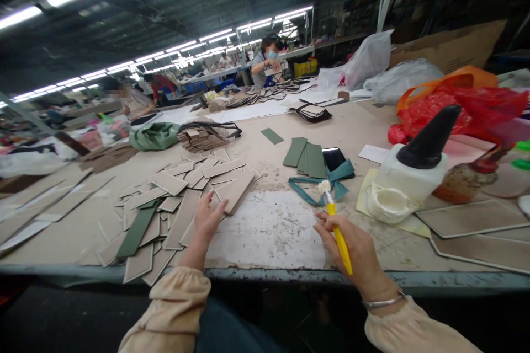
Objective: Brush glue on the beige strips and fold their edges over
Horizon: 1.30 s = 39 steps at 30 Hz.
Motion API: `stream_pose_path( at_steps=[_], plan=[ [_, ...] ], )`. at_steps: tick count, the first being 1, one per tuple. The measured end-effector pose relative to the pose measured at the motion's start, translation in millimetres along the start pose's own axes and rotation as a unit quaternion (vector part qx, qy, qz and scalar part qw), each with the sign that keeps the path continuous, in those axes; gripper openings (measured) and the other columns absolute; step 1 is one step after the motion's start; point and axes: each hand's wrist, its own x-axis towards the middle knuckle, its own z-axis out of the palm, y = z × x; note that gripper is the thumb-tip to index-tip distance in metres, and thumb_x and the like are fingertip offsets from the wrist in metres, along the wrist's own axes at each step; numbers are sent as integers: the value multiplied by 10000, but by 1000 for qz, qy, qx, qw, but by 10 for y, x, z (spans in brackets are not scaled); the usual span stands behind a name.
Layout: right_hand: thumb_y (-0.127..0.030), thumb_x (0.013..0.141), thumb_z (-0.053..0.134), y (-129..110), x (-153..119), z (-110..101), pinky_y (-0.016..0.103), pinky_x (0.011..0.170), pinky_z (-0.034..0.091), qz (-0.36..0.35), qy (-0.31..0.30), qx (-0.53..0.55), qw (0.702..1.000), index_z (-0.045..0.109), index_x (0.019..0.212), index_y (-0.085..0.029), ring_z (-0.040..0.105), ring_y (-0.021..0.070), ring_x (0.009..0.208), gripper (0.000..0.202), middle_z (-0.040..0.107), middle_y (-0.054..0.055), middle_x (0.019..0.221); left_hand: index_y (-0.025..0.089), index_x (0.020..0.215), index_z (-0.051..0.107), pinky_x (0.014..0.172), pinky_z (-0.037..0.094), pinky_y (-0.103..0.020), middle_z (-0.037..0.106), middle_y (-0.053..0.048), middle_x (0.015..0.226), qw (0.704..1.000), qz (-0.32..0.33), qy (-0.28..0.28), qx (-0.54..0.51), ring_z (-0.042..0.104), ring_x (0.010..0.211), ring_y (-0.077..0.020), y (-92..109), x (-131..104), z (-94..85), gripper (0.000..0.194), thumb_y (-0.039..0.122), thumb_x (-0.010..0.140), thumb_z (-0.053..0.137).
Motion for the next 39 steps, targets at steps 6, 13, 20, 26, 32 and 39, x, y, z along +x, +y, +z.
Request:
stream_pose_path(
  at_steps=[6, 13, 20, 26, 32, 39],
  plan=[
    [-252, 889, 597, 49, -38, -52, 299, 761, 586, 1, -28, -9, 1000, 497, 842, -234, 708, 208, 929, 113, 729, 64, 975, 153, 1267, 536, 983, 406, -457, 568, -184, 1277, 968, 63, -114, 213, 526, 1170, -343, 243, -105, 201, 551, 393, 785, 653],
    [-245, 875, 609, 169, -96, -107, 323, 780, 578, 12, -28, -5, 1000, 520, 879, -233, 703, 217, 941, 90, 716, 71, 1043, 210, 1189, 612, 961, 432, -410, 655, -139, 1176, 979, 47, -109, 164, 596, 1101, -310, 216, -50, 182, 426, 375, 798, 644],
    [-227, 874, 616, 145, -80, -125, 313, 809, 570, 2, -20, 1, 1000, 513, 890, -226, 704, 200, 934, 104, 720, 68, 1030, 197, 1160, 646, 972, 440, -418, 673, -126, 1160, 997, -3, -40, 69, 611, 1093, -301, 209, -9, 165, 416, 398, 796, 626],
    [-226, 870, 619, 115, -60, -134, 332, 805, 577, 6, -9, -3, 1000, 517, 886, -228, 706, 205, 922, 103, 722, 71, 1004, 184, 1103, 659, 995, 439, -398, 678, -121, 1123, 998, 37, -26, 35, 614, 1082, -267, 107, 2, 174, 359, 393, 822, 577],
    [-233, 893, 579, 125, -52, -148, 365, 822, 576, 21, -7, 15, 1000, 514, 895, -230, 699, 212, 945, 64, 717, 79, 987, 181, 1125, 655, 1084, 347, -485, 513, -161, 1376, 990, 95, -14, 100, 454, 1286, -335, 181, -26, 298, 410, 404, 781, 653],
    [-203, 882, 591, 158, -42, -202, 355, 837, 573, 22, 15, 27, 999, 508, 901, -236, 697, 206, 944, 91, 709, 70, 968, 196, 1055, 699, 955, 466, -368, 698, -99, 1060, 961, 200, -183, 52, 630, 1025, -256, 1174, 16, 901, 288, 365, 852, 586]
  ],
)
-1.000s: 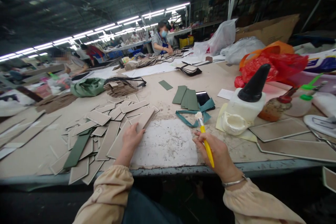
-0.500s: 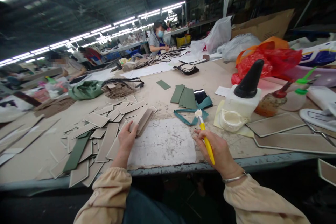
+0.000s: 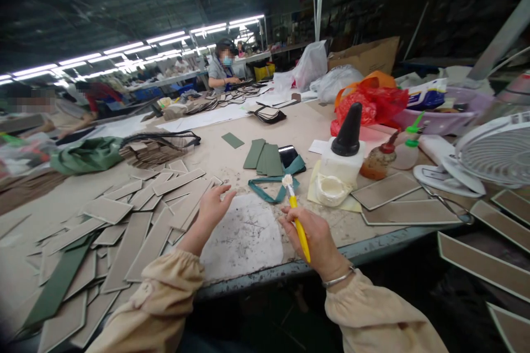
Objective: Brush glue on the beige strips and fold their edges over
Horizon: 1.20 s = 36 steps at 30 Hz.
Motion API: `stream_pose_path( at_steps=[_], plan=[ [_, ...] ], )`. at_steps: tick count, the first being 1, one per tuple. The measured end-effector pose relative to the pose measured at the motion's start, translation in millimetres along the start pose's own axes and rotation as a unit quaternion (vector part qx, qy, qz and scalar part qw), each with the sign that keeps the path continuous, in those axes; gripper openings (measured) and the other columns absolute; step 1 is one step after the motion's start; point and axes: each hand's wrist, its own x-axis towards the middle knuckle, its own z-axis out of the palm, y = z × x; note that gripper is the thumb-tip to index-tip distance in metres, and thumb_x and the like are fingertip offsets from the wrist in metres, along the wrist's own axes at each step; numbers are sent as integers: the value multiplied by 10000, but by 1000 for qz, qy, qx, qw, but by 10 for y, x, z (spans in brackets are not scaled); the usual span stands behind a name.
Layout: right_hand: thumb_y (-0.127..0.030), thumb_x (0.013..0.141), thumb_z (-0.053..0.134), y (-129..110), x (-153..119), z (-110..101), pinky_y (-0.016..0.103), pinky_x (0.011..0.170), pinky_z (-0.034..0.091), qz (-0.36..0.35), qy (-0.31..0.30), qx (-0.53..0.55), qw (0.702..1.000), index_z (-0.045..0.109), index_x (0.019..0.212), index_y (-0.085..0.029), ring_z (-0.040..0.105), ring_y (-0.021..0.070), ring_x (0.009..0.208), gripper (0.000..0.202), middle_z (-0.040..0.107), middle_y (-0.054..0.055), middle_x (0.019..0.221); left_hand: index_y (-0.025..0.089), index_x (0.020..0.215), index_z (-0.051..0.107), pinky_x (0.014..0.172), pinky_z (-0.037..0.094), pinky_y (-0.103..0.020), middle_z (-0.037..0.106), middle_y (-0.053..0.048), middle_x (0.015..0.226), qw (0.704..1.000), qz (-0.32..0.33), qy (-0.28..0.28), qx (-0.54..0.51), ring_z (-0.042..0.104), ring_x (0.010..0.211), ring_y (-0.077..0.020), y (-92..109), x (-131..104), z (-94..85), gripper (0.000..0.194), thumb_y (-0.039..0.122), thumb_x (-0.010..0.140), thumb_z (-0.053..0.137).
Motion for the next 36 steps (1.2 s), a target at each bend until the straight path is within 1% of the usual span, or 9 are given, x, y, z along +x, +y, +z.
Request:
stream_pose_path(
  at_steps=[7, 10, 16, 21, 24, 28, 31, 34, 36],
  plan=[
    [-161, 879, 581, 25, 17, -97, 333, 834, 564, 9, -6, -9, 1000, 500, 903, -238, 688, 201, 960, 115, 704, 69, 970, 129, 1181, 636, 1046, 378, -364, 568, -157, 1297, 984, 138, -91, 60, 509, 1214, -283, 855, 704, 769, 383, 125, 808, 550],
    [-149, 876, 574, 41, 28, -145, 314, 802, 565, 15, -5, -7, 1000, 499, 904, -239, 691, 197, 945, 120, 697, 52, 917, 114, 1143, 647, 1064, 352, -368, 530, -177, 1338, 975, 168, -129, 68, 455, 1275, -303, 956, 874, 1014, 441, 24, 721, 556],
    [-156, 884, 568, 71, 37, -193, 313, 800, 556, 20, -3, 15, 1000, 497, 913, -240, 685, 187, 923, 114, 666, 32, 845, 125, 722, 690, 876, 465, -344, 674, -163, 851, 966, 162, -182, 84, 647, 911, -282, 1004, 1025, 1187, 157, 35, 698, 563],
    [-230, 891, 577, 63, 44, -285, 309, 785, 549, 24, 5, 16, 1000, 531, 961, -224, 683, 186, 878, 85, 671, 42, 866, 115, 878, 684, 886, 465, -375, 671, -144, 883, 987, 104, -95, 81, 639, 910, -260, 1023, 1104, 825, 240, 145, 827, 451],
    [-269, 922, 526, 54, 45, -365, 285, 732, 549, 47, 33, 27, 998, 572, 995, -219, 677, 163, 778, 99, 679, 37, 850, 141, 906, 661, 868, 495, -377, 649, -65, 786, 996, -10, 24, -87, 633, 838, -218, 901, 1004, 387, 229, 209, 826, 458],
    [-349, 946, 481, 59, 22, -431, 277, 686, 547, 109, 105, 62, 987, 615, 1080, -222, 664, 154, 720, 228, 675, 38, 857, 165, 791, 580, 749, 564, -315, 549, 27, 672, 876, -199, 65, -434, 570, 639, -114, 628, 449, -164, 86, 205, 716, 570],
    [-431, 951, 446, 39, 4, -434, 275, 639, 529, 150, 129, 82, 977, 662, 1054, -224, 628, 146, 639, 316, 647, 25, 775, 165, 730, 546, 684, 580, -269, 512, 49, 654, 790, -311, 25, -528, 495, 558, -63, 443, -199, -376, 145, 167, 632, 653],
    [-464, 942, 448, -19, -22, -377, 259, 569, 494, 185, 129, 129, 966, 683, 1018, -218, 578, 126, 564, 348, 612, 8, 716, 158, 747, 551, 645, 583, -249, 495, 62, 641, 751, -382, -29, -538, 468, 531, -46, 319, -792, -406, 217, 194, 602, 708],
    [-457, 930, 477, -77, -47, -305, 246, 540, 472, 214, 117, 171, 954, 676, 999, -214, 562, 118, 554, 322, 595, -2, 698, 155, 759, 547, 640, 580, -242, 483, 66, 625, 755, -397, -58, -519, 484, 536, -49, 248, -1057, -374, 225, 225, 619, 709]
  ],
)
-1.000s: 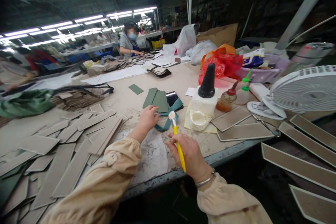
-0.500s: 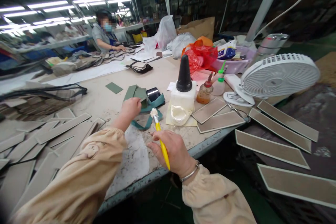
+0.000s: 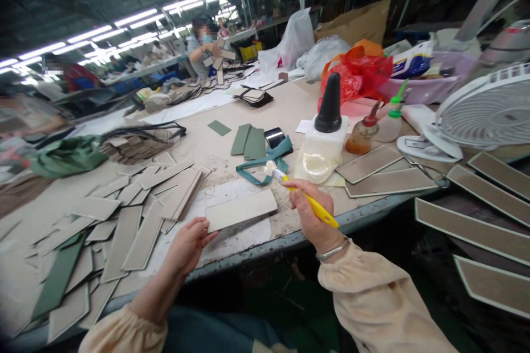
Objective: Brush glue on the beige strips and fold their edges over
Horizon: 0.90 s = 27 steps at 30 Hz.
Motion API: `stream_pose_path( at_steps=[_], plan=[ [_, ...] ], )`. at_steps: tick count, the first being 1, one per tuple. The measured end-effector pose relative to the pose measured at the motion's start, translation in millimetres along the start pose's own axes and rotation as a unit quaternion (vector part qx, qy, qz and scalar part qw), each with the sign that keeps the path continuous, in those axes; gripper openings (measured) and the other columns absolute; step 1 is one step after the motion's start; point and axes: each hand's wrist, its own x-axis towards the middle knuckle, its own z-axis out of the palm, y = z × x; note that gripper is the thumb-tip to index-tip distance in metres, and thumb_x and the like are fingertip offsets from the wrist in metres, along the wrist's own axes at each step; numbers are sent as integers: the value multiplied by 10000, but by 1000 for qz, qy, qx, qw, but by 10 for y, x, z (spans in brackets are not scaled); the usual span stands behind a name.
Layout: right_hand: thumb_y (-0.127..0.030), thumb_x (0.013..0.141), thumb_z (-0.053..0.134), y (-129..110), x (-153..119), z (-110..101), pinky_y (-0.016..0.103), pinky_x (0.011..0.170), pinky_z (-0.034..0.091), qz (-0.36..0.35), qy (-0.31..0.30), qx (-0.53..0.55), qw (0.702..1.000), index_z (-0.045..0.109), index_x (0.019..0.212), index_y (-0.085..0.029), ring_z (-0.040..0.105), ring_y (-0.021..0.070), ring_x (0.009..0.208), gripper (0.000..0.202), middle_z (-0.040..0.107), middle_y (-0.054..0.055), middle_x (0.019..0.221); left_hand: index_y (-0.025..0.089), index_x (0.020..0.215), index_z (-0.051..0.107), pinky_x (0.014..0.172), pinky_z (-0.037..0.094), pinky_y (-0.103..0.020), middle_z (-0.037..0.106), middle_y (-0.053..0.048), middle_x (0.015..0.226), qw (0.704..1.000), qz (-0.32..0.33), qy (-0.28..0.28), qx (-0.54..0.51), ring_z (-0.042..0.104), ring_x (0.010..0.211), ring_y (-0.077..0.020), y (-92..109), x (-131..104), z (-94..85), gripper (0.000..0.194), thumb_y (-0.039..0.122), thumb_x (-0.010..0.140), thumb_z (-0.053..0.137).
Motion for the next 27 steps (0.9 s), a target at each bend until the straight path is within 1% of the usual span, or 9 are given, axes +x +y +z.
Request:
stream_pose_path(
  at_steps=[4, 6, 8, 10, 12, 14, 17, 22, 27],
  plan=[
    [-439, 894, 540, -44, -113, 175, 232, 524, 457, 81, -50, 40, 995, 639, 985, -209, 547, 107, 540, 267, 578, -21, 678, 152, 803, 546, 585, 558, -242, 560, 25, 672, 988, 15, -15, 153, 583, 562, -95, -213, -8, -219, 175, 262, 708, 644],
    [-443, 879, 557, -72, -141, 257, 228, 507, 445, 106, -75, 43, 991, 627, 975, -202, 536, 104, 518, 268, 570, -27, 652, 153, 909, 574, 577, 552, -262, 608, -8, 755, 957, 120, 6, 263, 604, 569, -115, -254, 26, -344, 208, 271, 746, 626],
    [-451, 874, 562, -97, -151, 336, 225, 491, 434, 124, -101, 51, 986, 622, 952, -195, 523, 103, 501, 274, 557, -31, 624, 161, 1018, 597, 648, 564, -294, 631, -48, 886, 893, 279, 20, 352, 634, 663, -136, -288, 30, -460, 251, 258, 787, 608],
    [-462, 877, 559, -112, -156, 414, 223, 482, 432, 141, -127, 66, 980, 615, 926, -190, 509, 101, 495, 282, 546, -32, 610, 178, 1054, 627, 770, 560, -324, 630, -79, 995, 814, 411, -13, 410, 647, 837, -165, -326, 1, -540, 228, 231, 837, 582],
    [-474, 886, 552, -115, -169, 496, 219, 480, 430, 159, -150, 78, 973, 606, 908, -185, 500, 98, 494, 296, 533, -35, 594, 195, 1040, 658, 844, 538, -339, 637, -88, 1028, 750, 474, -75, 455, 624, 952, -185, -359, -37, -574, 190, 207, 875, 564],
    [-482, 893, 547, -111, -194, 582, 212, 481, 421, 173, -165, 80, 968, 601, 901, -179, 495, 94, 494, 308, 519, -41, 571, 198, 1001, 681, 851, 528, -342, 650, -85, 1001, 711, 494, -117, 486, 605, 963, -193, -378, -55, -577, 167, 177, 884, 564],
    [-495, 895, 544, -101, -238, 706, 206, 473, 406, 177, -183, 84, 963, 596, 893, -173, 486, 88, 488, 326, 504, -46, 559, 183, 937, 694, 829, 522, -343, 663, -78, 947, 697, 493, -141, 501, 591, 921, -192, -375, -37, -571, 174, 120, 886, 541],
    [-515, 897, 533, -99, -294, 854, 213, 473, 408, 184, -210, 95, 955, 588, 895, -171, 479, 91, 490, 348, 499, -45, 572, 171, 887, 688, 800, 522, -297, 674, -62, 904, 718, 463, -172, 491, 594, 882, -170, -370, -22, -601, 191, 80, 880, 520],
    [-533, 899, 523, -93, -365, 949, 218, 488, 416, 202, -240, 73, 947, 589, 905, -175, 484, 94, 495, 364, 512, -43, 572, 168, 937, 681, 811, 527, -295, 668, -69, 933, 725, 460, -167, 484, 604, 888, -165, -400, -57, -658, 183, 98, 886, 520]
  ],
)
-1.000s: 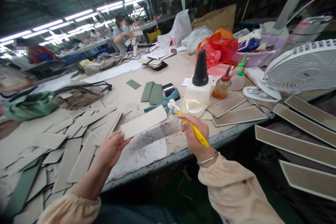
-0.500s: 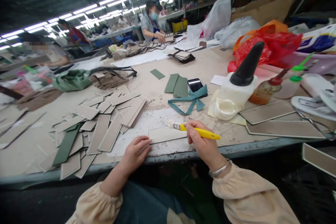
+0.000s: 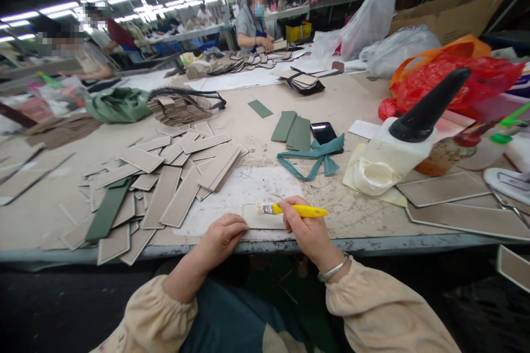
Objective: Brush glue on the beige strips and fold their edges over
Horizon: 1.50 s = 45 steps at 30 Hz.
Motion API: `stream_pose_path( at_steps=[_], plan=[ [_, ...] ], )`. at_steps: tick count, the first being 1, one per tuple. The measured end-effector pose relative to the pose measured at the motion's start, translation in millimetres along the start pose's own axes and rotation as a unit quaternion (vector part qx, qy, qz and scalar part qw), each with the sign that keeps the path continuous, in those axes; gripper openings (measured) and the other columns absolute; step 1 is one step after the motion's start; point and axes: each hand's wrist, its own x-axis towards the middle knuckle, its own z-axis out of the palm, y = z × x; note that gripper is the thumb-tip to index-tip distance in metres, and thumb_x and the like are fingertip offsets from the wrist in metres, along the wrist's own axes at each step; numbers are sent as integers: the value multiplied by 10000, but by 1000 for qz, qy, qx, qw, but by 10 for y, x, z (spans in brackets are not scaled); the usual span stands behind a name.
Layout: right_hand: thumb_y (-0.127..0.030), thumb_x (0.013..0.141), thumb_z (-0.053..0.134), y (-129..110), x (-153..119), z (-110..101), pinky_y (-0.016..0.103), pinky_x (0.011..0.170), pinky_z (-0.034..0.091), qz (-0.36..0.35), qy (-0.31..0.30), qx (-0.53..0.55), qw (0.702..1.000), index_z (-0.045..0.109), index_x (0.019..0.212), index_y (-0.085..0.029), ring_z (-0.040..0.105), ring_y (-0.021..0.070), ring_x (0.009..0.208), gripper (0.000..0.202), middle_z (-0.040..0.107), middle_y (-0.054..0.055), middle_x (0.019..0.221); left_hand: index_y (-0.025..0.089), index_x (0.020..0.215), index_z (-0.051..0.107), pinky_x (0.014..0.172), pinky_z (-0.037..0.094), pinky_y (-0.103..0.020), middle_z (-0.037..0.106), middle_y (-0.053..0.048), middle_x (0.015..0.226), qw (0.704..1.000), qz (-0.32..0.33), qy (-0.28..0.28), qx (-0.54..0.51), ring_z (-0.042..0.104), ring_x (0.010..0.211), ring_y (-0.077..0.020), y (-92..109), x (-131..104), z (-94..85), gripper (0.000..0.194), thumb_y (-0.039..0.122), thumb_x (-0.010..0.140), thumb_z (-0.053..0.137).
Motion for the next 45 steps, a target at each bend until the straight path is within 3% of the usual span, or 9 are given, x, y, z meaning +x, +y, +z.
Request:
stream_pose_path(
  at_steps=[4, 11, 29, 36, 45],
  plan=[
    [-531, 906, 515, 73, -5, 65, 221, 505, 429, 6, -12, -25, 1000, 585, 901, -187, 498, 100, 511, 351, 523, -41, 586, 159, 1039, 670, 863, 526, -332, 659, -99, 1025, 999, 3, 26, 18, 598, 966, -184, -35, -12, -59, 218, 113, 889, 518],
    [-543, 904, 509, 108, 9, 136, 226, 498, 438, 21, -16, -48, 998, 573, 906, -196, 519, 112, 509, 354, 546, -36, 585, 163, 961, 704, 779, 543, -308, 678, -89, 934, 998, 56, -6, 35, 603, 880, -180, -68, 33, -107, 204, 82, 866, 543],
    [-498, 929, 464, 118, 74, 300, 256, 522, 443, 5, -65, -110, 992, 584, 897, -211, 544, 131, 495, 312, 558, -38, 563, 163, 889, 712, 749, 533, -284, 682, -72, 872, 998, 45, 1, 35, 605, 839, -170, -37, 35, -65, 168, 105, 875, 555],
    [-469, 925, 469, 82, 101, 158, 273, 552, 445, -15, -44, -174, 984, 597, 880, -220, 567, 151, 502, 283, 571, -33, 535, 162, 877, 715, 740, 532, -285, 679, -73, 866, 998, 39, -1, 47, 599, 831, -173, -20, 44, -60, 174, 102, 872, 552],
    [-509, 909, 475, 71, 103, -192, 267, 489, 427, -3, 4, -200, 980, 600, 837, -213, 552, 153, 469, 329, 551, -30, 509, 169, 891, 719, 748, 531, -293, 675, -73, 855, 999, 28, 12, 28, 601, 815, -167, -40, 32, -41, 185, 136, 893, 537]
  ],
)
